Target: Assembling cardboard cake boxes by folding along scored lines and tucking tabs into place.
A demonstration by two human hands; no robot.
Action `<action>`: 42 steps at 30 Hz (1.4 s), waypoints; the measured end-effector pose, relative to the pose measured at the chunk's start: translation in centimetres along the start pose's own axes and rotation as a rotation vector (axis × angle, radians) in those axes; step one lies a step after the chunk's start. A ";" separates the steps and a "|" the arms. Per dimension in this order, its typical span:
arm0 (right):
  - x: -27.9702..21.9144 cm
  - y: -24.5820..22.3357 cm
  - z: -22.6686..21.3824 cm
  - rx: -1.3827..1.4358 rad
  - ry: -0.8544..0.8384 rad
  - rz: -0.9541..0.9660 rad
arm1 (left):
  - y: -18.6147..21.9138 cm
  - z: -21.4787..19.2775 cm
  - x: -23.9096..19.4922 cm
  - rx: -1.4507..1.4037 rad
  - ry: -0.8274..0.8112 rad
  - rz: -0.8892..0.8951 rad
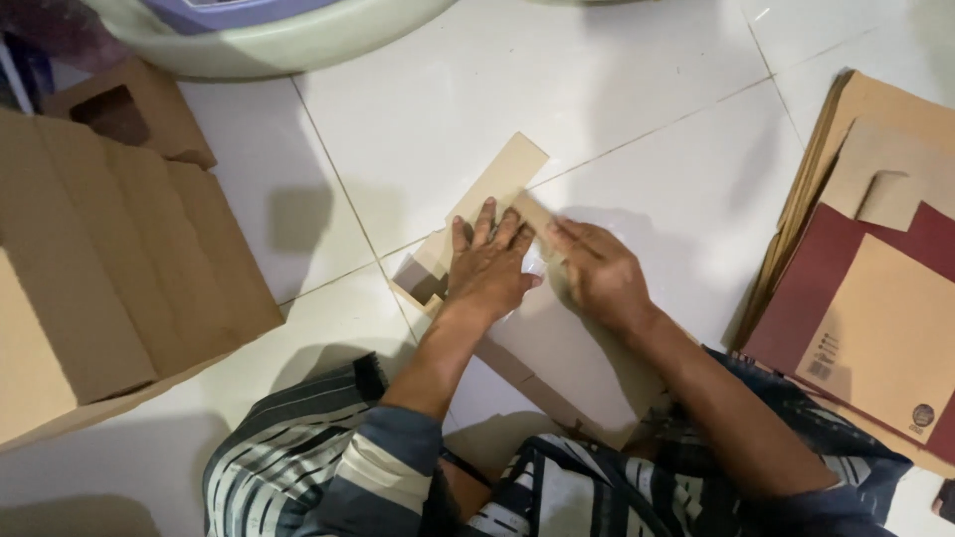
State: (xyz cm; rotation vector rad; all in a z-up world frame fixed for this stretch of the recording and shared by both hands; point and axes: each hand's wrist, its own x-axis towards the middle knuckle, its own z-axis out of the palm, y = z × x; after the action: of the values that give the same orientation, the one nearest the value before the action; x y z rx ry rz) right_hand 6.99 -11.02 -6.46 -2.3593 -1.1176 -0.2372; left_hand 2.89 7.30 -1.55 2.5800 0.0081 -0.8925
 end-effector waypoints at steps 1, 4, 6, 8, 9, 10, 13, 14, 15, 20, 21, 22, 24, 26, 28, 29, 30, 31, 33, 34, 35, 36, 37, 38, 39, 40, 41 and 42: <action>0.2 -0.3 -0.3 -0.002 0.002 0.002 | 0.0 0.1 0.2 0.002 0.000 0.003; 0.9 -1.1 -0.8 -0.129 0.031 -0.117 | 0.2 -0.3 -0.1 -0.010 0.015 -0.010; 1.4 -1.5 -1.0 -0.143 0.094 -0.271 | 1.1 -1.6 -1.4 0.050 0.045 -0.164; 1.4 -1.8 -0.3 -0.170 0.130 -0.278 | 1.0 0.2 0.0 0.052 0.129 -0.255; 1.4 -2.0 0.1 -0.196 0.170 -0.283 | 0.9 1.1 0.7 0.059 0.213 -0.345; 1.1 -1.8 -0.1 -0.195 0.169 -0.284 | 1.2 0.8 0.2 0.058 0.212 -0.346; 0.6 -1.3 -0.5 -0.177 -0.013 -0.200 | 1.9 0.3 -0.7 0.026 0.356 -0.162; 0.5 -1.1 -0.5 -0.186 -0.039 -0.195 | 1.8 0.6 -0.6 0.033 0.293 -0.050; 0.5 -0.9 -0.5 -0.196 -0.063 -0.191 | 1.7 0.8 -0.5 0.042 0.231 0.062; -0.9 2.2 0.2 0.115 -0.076 0.046 | 1.2 2.9 0.5 0.009 0.079 0.008; -1.9 3.6 1.1 0.251 -0.057 0.182 | 1.5 2.6 0.3 -0.015 0.057 -0.005; -1.5 2.9 -0.1 0.248 -0.055 0.187 | 1.6 2.9 0.5 -0.013 0.055 0.000; -0.5 1.7 -2.3 0.496 -0.218 0.603 | 1.5 3.6 0.9 0.050 0.110 0.000; 0.0 1.6 -2.4 0.500 -0.221 0.613 | 1.6 3.8 1.2 0.026 0.153 0.013; -0.2 1.8 -2.3 0.503 -0.227 0.627 | 1.8 4.1 1.3 0.000 0.192 0.029; -0.5 2.2 -2.1 0.464 -0.254 0.643 | 1.8 4.2 1.3 -0.018 0.245 0.032; -0.8 2.6 -1.9 0.426 -0.281 0.658 | 1.9 4.2 1.3 -0.037 0.298 0.034; -0.7 2.5 -2.0 0.425 -0.281 0.662 | 1.9 4.8 1.5 -0.037 0.295 0.036; -0.2 2.3 -2.1 0.438 -0.296 0.734 | 2.0 5.8 1.8 0.020 0.442 0.020; 0.2 2.0 -2.5 0.438 -0.296 0.734 | 2.3 6.1 1.9 0.021 0.442 0.020; 0.4 1.7 -3.0 0.455 -0.325 0.762 | 2.5 6.6 1.9 0.046 0.449 0.000; 0.7 1.4 -3.4 0.471 -0.355 0.789 | 2.7 7.0 2.0 0.072 0.456 -0.019; 0.9 2.0 -3.6 0.470 -0.355 0.792 | 2.9 6.7 1.8 0.071 0.454 -0.017; 1.2 2.6 -3.7 0.492 -0.376 0.830 | 3.1 6.4 1.6 0.067 0.386 -0.024; 1.6 3.2 -3.7 0.516 -0.397 0.865 | 3.2 6.0 1.5 0.063 0.320 -0.034; 2.3 2.8 -4.3 0.515 -0.397 0.863 | 3.5 5.2 1.2 0.062 0.321 -0.035; 2.8 2.5 -4.9 0.533 -0.400 0.903 | 3.7 4.5 0.8 0.065 0.240 -0.064; 3.4 2.1 -5.4 0.550 -0.402 0.942 | 4.0 3.8 0.4 0.068 0.160 -0.093</action>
State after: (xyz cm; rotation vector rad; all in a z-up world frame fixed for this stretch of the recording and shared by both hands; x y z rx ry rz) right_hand 11.12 -12.67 -1.37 -2.1737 -0.0732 0.7929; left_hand 1.50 2.10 -3.02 2.7276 0.1473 -0.7275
